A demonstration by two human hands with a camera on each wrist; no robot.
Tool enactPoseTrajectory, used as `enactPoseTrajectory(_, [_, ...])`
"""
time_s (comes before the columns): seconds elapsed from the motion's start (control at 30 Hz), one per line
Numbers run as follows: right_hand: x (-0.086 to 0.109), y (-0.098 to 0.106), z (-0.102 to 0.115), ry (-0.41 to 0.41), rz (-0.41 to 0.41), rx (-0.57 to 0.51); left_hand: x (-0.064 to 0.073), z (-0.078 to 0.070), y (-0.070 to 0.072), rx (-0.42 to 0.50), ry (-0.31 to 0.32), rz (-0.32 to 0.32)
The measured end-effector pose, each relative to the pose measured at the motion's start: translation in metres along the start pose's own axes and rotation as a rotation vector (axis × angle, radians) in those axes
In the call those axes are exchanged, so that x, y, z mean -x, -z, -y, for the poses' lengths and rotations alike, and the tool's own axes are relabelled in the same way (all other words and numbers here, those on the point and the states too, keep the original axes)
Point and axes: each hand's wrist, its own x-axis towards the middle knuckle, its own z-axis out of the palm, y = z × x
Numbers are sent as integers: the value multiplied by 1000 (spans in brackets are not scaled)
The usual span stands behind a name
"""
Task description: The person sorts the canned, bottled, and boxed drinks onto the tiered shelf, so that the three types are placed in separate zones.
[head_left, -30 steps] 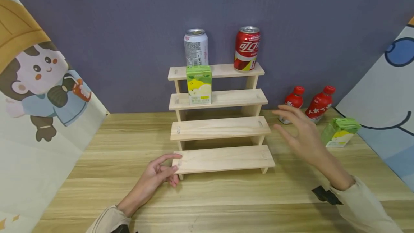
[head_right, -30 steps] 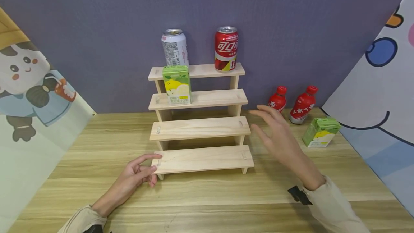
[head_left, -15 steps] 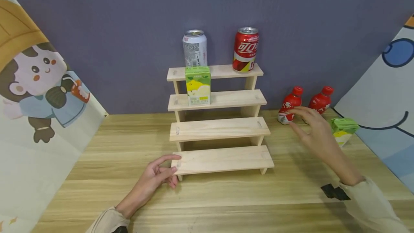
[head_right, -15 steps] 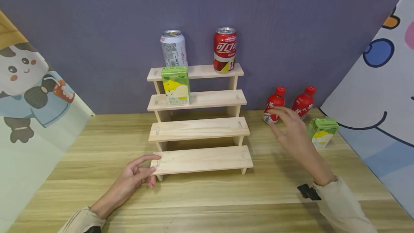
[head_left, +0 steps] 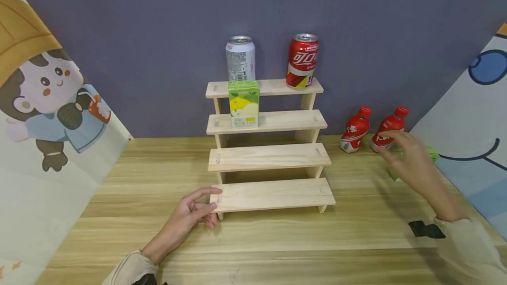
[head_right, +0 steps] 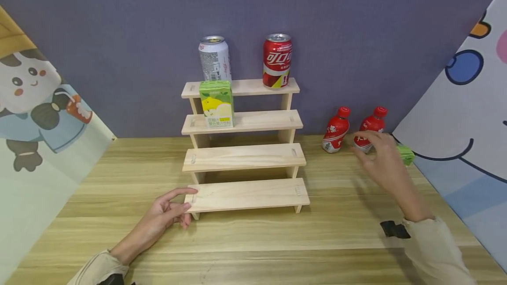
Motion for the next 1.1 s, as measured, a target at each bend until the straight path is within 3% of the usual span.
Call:
enactPoseTrajectory(0.13, [1, 10, -13, -15, 17, 26, 0, 0, 0, 1, -1, -1])
enactPoseTrajectory(0.47, [9, 37, -42, -170, 159, 69, -3, 0, -1, 0, -21, 11])
enactPoseTrajectory(0.73, [13, 51, -58, -298, 288, 167, -2, -1, -1, -8, -15, 5])
enactPoseTrajectory(0.9, [17, 57, -69, -350, 342, 160, -1, -1, -1, -18, -3, 3])
enactPoseTrajectory(1.1, [27, 54, -83, -398, 388, 77, 0, -1, 0, -21, 4, 5])
